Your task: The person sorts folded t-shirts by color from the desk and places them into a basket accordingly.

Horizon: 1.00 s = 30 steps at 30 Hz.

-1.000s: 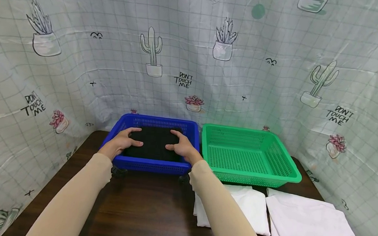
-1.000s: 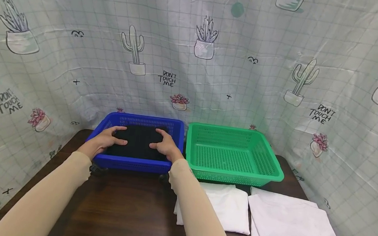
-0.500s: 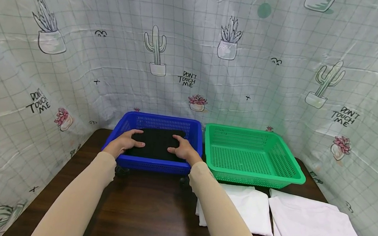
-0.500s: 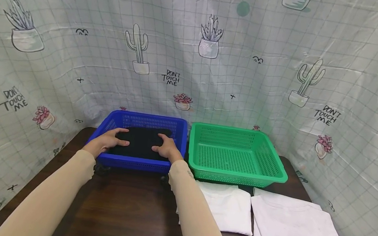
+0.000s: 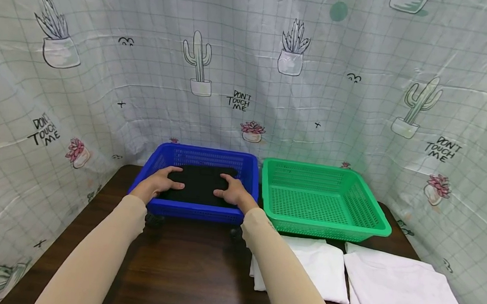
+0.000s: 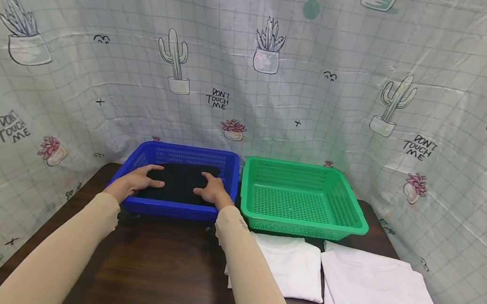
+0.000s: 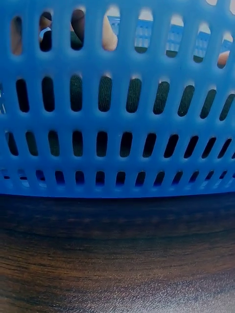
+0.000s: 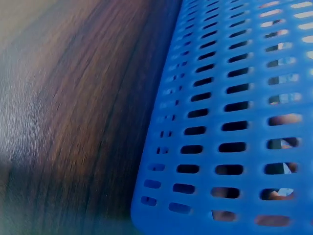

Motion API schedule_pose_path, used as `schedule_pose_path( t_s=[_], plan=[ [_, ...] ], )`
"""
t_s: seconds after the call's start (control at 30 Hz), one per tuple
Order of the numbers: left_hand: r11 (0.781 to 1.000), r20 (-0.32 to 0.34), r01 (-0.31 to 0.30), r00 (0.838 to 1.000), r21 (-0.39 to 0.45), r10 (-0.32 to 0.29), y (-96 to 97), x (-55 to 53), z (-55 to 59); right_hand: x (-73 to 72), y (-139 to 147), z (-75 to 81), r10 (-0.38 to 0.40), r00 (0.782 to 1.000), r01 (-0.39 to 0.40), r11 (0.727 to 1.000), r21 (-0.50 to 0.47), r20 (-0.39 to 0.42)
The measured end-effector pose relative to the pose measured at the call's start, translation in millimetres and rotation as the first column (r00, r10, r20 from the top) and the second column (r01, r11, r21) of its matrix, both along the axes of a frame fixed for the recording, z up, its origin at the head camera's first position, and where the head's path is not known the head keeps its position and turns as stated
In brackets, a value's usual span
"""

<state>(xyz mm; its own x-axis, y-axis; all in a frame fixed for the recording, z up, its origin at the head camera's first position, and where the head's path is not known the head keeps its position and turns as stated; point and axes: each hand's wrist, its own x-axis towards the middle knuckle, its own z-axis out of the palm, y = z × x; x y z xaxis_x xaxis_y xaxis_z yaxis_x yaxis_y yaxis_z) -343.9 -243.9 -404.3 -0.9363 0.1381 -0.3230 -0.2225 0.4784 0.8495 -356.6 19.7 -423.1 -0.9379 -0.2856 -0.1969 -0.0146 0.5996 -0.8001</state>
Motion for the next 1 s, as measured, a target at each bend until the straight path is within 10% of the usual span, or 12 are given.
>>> schedule_pose_path(
  t_s=[0.23, 0.5, 0.73, 1.0],
  plan=[
    [0.991, -0.046, 0.081, 0.995, -0.103, -0.086, -4.5, 2.8, 10.7, 5.3, 9.2, 19.7, 0.016, 0.999, -0.010, 0.994, -0.112, 0.050],
    [0.894, -0.214, 0.084, 0.957, -0.439, -0.195, -1.4, 20.8, 38.9, 26.8, 49.4, 64.0, 0.201, 0.976, -0.209, 0.972, -0.105, -0.082],
    [0.932, -0.380, 0.060, 0.902, -0.358, -0.204, 18.8, 44.8, 60.5, 62.0, 112.2, 93.4, 0.248, 0.959, -0.263, 0.958, -0.112, -0.134],
    [0.961, -0.488, 0.148, 0.837, -0.235, -0.249, 63.3, 77.3, 72.4, 108.3, 187.7, 93.1, 0.250, 0.950, -0.281, 0.946, -0.160, -0.189]
  ],
)
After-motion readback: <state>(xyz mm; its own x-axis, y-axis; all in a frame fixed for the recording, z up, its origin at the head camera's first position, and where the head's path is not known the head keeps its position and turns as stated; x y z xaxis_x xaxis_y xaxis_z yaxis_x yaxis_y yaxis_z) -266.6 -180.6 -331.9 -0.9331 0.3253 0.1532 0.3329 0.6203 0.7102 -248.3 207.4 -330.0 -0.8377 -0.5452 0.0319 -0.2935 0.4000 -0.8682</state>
